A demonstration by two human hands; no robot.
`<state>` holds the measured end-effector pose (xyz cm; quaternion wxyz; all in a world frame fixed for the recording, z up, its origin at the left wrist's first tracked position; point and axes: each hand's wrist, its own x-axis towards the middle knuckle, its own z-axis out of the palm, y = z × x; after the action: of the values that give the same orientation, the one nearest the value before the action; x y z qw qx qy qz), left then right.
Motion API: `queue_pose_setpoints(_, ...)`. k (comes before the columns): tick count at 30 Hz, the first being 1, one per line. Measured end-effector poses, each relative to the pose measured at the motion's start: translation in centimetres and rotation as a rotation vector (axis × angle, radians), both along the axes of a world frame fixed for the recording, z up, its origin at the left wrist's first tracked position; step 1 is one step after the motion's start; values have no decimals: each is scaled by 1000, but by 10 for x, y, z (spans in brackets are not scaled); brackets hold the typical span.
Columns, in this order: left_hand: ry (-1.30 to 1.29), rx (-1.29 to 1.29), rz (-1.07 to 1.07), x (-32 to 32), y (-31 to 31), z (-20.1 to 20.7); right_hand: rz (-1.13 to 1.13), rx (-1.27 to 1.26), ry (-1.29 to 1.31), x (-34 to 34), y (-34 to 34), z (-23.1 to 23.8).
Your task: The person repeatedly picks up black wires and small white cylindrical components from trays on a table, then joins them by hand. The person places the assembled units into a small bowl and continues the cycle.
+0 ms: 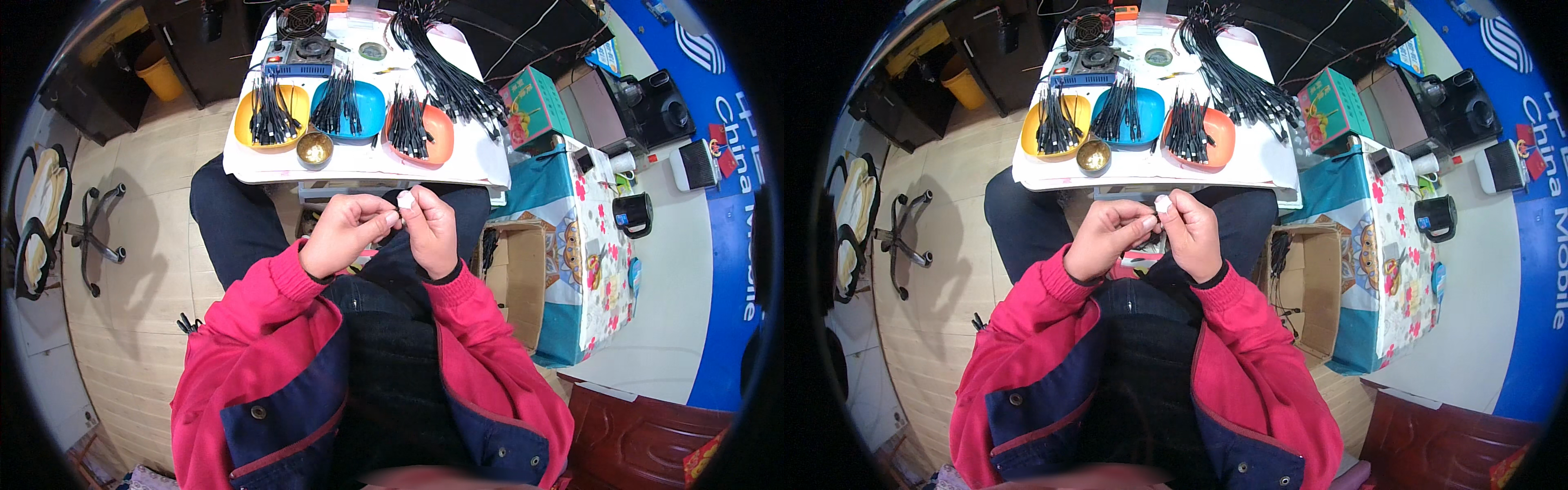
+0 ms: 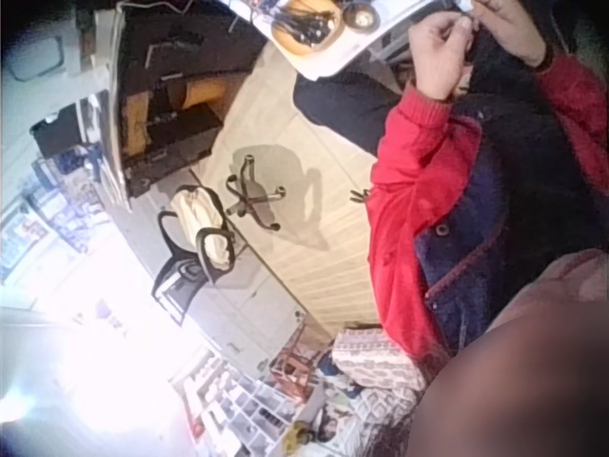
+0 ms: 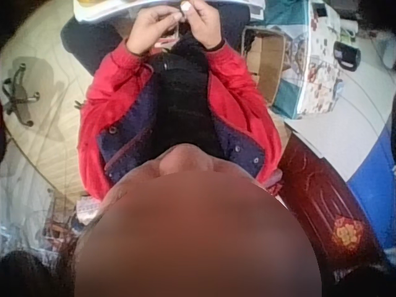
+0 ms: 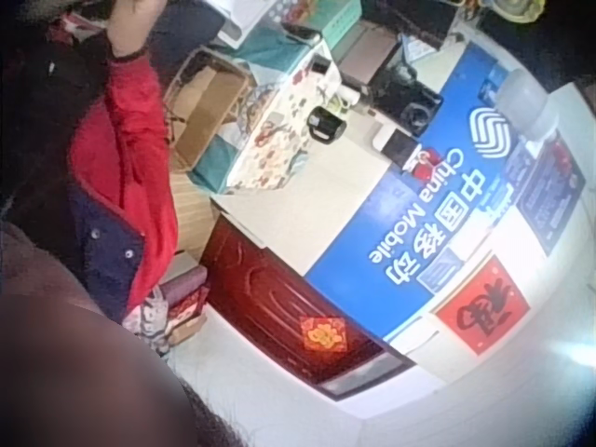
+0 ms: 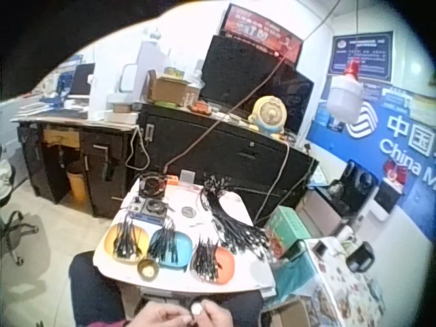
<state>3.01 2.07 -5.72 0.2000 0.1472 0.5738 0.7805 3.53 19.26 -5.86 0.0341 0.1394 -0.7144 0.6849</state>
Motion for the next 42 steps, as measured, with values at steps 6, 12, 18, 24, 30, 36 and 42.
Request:
queue_pose_setpoints(6,-58,36,-40,4,-4,9,-184,-294,-83,-1,8,-3)
queue_pose_setpoints(12,-122,82,-124,2,-16,13,140,459,221,-7,55,33)
queue_pose_setpoints(18,-188,93,-229,-3,-15,6,222,622,550,-2,43,52)
queue_pose_setpoints(24,-186,64,-293,-6,-19,5,233,572,680,-6,36,55)
queue_pose_setpoints(30,888,-334,150,3,-8,11,190,567,502,0,42,43)
queue_pose_setpoints(36,1443,-614,292,6,-6,13,504,-487,-769,9,47,23)
queue_pose_setpoints(42,954,-383,221,8,-3,14,8,606,463,19,50,48)
